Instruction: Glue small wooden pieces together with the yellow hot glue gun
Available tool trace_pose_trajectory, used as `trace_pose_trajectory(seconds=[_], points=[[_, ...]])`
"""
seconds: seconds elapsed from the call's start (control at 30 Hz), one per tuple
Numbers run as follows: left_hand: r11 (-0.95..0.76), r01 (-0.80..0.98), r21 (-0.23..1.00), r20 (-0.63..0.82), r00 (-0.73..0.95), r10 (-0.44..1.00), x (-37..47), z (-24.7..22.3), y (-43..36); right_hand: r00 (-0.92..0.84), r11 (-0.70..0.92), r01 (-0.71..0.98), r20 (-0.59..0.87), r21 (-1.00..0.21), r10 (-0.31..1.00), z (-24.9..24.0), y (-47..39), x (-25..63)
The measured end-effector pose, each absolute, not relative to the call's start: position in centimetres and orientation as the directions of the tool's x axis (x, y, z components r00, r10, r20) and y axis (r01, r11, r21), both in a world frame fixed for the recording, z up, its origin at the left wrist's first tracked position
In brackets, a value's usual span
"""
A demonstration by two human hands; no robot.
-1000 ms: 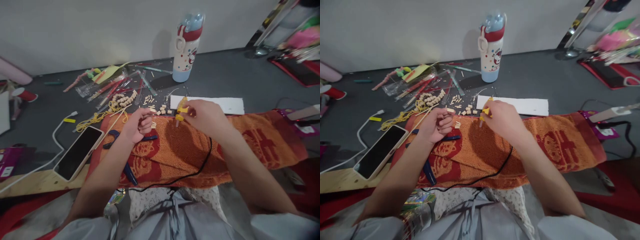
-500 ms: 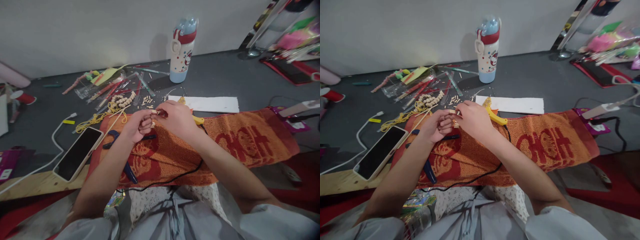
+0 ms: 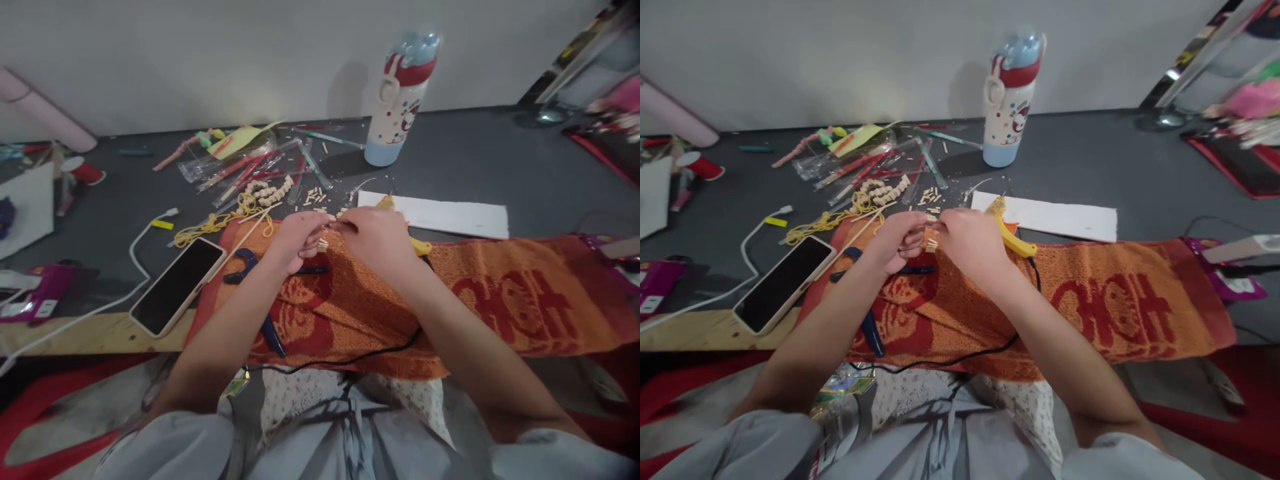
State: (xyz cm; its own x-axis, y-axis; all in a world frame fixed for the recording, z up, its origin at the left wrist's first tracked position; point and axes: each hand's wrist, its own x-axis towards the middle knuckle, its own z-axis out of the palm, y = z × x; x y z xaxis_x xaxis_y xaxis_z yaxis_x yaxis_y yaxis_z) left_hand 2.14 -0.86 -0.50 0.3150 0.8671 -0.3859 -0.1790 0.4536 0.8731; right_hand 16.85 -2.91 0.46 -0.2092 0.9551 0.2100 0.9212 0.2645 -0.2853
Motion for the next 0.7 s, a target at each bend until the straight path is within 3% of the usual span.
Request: trace_pose_trajectory(seconds=[0.33, 0.7], points=[[0.437, -0.201, 0.877, -0.363, 0.319, 0.875, 1.9, -0.7, -0.8, -0.252, 0.325, 0.894, 0.254, -0.309, 0.934, -0.3, -2.4, 17.6], [0.44, -0.394, 0.807, -0.369, 0.245, 0.897, 1.2, -0.4, -0.2, -0.107, 0.162, 0.95, 0.207, -0.268, 0.972, 0.1, -2.0, 21.7]])
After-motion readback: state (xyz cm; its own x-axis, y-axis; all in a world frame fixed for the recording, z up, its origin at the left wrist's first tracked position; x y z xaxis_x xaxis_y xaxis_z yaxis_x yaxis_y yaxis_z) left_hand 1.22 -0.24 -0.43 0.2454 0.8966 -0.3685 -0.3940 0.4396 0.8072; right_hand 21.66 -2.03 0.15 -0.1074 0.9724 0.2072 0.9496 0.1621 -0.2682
